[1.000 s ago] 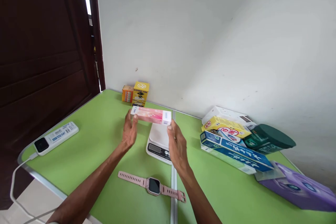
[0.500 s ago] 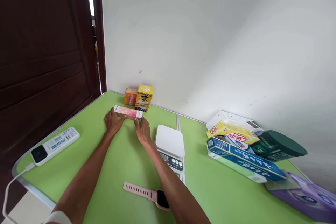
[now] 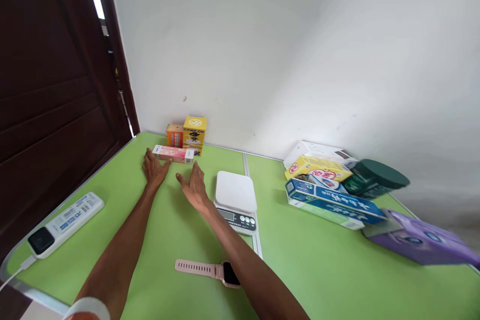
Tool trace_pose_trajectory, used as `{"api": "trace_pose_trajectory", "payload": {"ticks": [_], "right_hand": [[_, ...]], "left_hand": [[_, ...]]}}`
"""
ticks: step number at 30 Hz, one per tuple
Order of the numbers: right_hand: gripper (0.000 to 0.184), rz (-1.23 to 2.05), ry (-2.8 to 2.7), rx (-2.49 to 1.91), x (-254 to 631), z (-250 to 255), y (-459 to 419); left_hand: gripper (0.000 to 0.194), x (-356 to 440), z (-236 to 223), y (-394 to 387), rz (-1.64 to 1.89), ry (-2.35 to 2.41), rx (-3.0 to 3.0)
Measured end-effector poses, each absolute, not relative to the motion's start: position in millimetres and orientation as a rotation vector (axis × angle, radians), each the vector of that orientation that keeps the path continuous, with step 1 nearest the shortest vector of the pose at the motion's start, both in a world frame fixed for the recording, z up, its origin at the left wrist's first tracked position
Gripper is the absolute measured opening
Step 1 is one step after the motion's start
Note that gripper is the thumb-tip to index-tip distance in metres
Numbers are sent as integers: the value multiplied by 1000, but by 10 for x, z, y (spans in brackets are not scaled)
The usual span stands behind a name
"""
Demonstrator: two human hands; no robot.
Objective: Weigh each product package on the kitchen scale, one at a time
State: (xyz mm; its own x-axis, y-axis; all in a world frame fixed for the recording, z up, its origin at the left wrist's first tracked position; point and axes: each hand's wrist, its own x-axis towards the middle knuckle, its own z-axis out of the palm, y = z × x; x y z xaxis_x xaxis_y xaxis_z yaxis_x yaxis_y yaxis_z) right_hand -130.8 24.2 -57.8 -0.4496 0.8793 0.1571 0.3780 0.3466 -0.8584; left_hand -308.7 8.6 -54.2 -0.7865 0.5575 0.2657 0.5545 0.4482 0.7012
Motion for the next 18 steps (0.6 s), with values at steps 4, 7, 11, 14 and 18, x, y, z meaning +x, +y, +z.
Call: {"api": "trace_pose_trajectory", "payload": {"ticks": [4,7,11,14,18], "right_hand": [[85,820,-1982,-779,-590,-473,-106],[71,537,-1851,-847,194,-428,-103],[76,224,-1517,-1174,1402,-604,256],[89,58,-1278,-1347,2167,-802,588],[95,17,-1099,-1411,2677,-930,894]], "left_hand": [[104,-3104,-548,-9,1467,2607,924],[96,-3040,-492,-82,1568,2565,786],[82,-2693,-251,-92,1627,2541,740],[75,-2167,-3,-3,1727,2417,1001],[70,-1156,208,137,1745,2037,1510]]}}
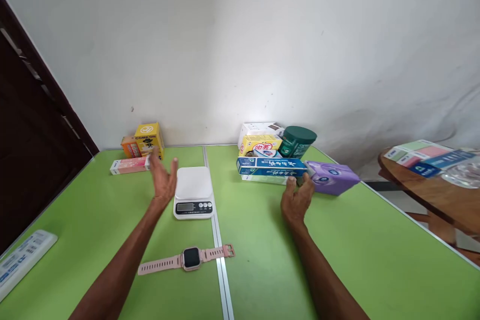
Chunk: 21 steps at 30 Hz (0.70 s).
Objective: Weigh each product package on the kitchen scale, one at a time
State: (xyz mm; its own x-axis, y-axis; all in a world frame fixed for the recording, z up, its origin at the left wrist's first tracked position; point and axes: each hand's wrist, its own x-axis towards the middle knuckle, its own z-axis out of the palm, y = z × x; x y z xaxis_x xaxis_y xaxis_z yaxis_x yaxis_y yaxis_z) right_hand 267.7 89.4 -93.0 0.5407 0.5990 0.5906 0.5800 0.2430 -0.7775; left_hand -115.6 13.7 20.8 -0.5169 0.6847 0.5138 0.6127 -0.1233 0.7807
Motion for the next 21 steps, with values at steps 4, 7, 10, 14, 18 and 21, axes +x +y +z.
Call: {"api": "trace_pose_trajectory", "payload": {"ticks": [4,7,10,14,18,21], "right_hand": [[95,67,-1005,-1421,2748,-921,1047],[98,79,-985,-1421,2730,-917,1093],[102,76,-993,-1418,2725,-940,1123],[105,155,-957,-1446,2764,-967,1205],[107,233,-933,-1438,2804,-939,1254],[106,249,-923,-1415,2789,-896,1220]], "left_hand": [[84,-119,171,245,1442,1650,1636],[98,440,48,393,1145,1555,1600],[105,774,-83,582,1009,1586,1560],[103,959,-186,748,1044,1623,1551],[105,965,-192,818,1052,1654,1518],[106,927,-190,868,1041,1674,1459]]}}
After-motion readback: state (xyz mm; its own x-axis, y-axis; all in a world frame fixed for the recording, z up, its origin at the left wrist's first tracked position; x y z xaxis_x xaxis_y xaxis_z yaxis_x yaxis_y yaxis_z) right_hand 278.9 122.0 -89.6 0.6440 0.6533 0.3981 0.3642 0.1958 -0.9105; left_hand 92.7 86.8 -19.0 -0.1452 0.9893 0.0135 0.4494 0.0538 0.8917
